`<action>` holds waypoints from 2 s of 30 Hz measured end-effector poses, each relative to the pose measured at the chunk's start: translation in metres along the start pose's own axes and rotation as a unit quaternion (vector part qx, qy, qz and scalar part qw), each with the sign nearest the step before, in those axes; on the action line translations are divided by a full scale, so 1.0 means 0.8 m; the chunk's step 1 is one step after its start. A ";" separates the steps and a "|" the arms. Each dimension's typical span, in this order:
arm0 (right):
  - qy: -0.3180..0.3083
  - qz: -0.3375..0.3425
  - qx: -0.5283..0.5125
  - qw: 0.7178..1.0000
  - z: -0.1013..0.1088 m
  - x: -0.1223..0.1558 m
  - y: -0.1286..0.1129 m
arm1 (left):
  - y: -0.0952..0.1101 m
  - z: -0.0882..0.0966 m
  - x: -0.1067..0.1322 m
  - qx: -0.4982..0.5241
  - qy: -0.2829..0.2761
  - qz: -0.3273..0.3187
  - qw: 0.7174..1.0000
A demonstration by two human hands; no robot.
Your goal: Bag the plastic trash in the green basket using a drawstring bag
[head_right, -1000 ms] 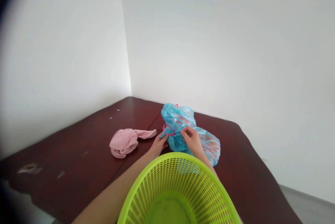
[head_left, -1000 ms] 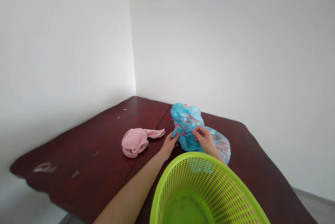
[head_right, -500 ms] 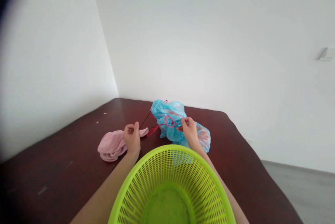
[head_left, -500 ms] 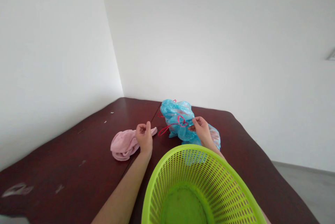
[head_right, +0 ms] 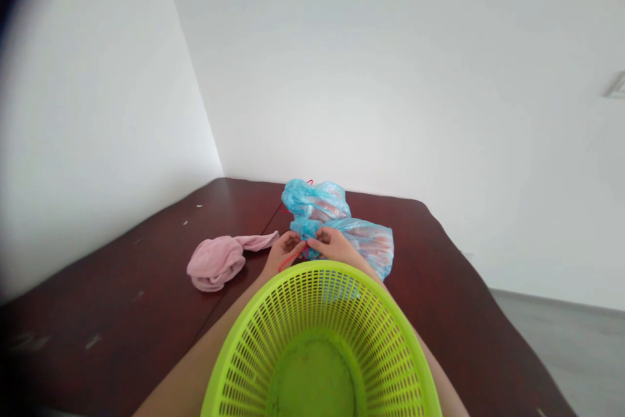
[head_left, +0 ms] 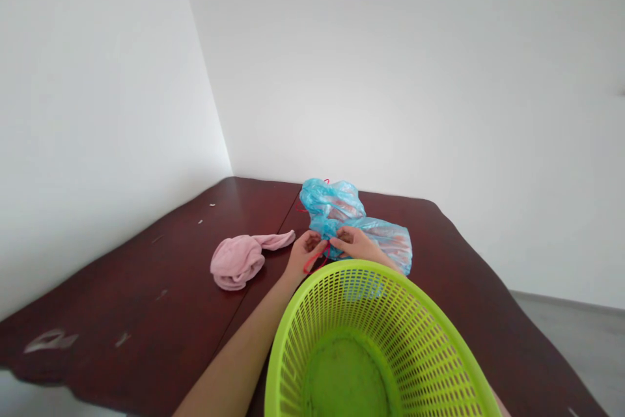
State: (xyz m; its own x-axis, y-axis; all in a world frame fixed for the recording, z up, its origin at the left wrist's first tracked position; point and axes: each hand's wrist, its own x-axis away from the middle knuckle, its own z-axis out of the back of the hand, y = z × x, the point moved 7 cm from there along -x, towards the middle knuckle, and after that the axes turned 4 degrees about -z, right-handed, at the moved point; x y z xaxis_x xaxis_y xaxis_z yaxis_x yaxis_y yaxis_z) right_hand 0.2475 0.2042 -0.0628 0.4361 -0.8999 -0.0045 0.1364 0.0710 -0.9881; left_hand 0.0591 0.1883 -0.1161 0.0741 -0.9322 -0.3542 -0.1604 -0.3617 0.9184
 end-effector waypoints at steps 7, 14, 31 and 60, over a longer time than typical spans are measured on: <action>0.014 0.034 0.048 0.998 0.003 0.003 -0.013 | 0.002 -0.001 0.004 0.027 0.009 0.011 1.000; 0.175 0.072 0.032 0.981 0.062 0.007 -0.032 | 0.013 0.024 -0.002 0.007 0.094 -0.024 0.995; 0.209 0.078 0.073 0.972 0.055 0.025 -0.051 | 0.010 0.000 0.012 -0.020 0.018 -0.037 0.999; 0.345 0.081 -0.072 0.932 0.136 0.052 -0.068 | 0.005 0.062 -0.014 0.068 0.149 0.019 0.986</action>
State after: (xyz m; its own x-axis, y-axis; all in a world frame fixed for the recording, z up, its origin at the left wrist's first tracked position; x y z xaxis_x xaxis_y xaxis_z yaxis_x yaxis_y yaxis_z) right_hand 0.3552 0.2097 0.0076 -0.2431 -0.9483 -0.2042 -0.0245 0.2164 -0.9760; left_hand 0.0088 0.1968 -0.1176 0.3476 -0.9080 -0.2338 -0.2973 -0.3433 0.8909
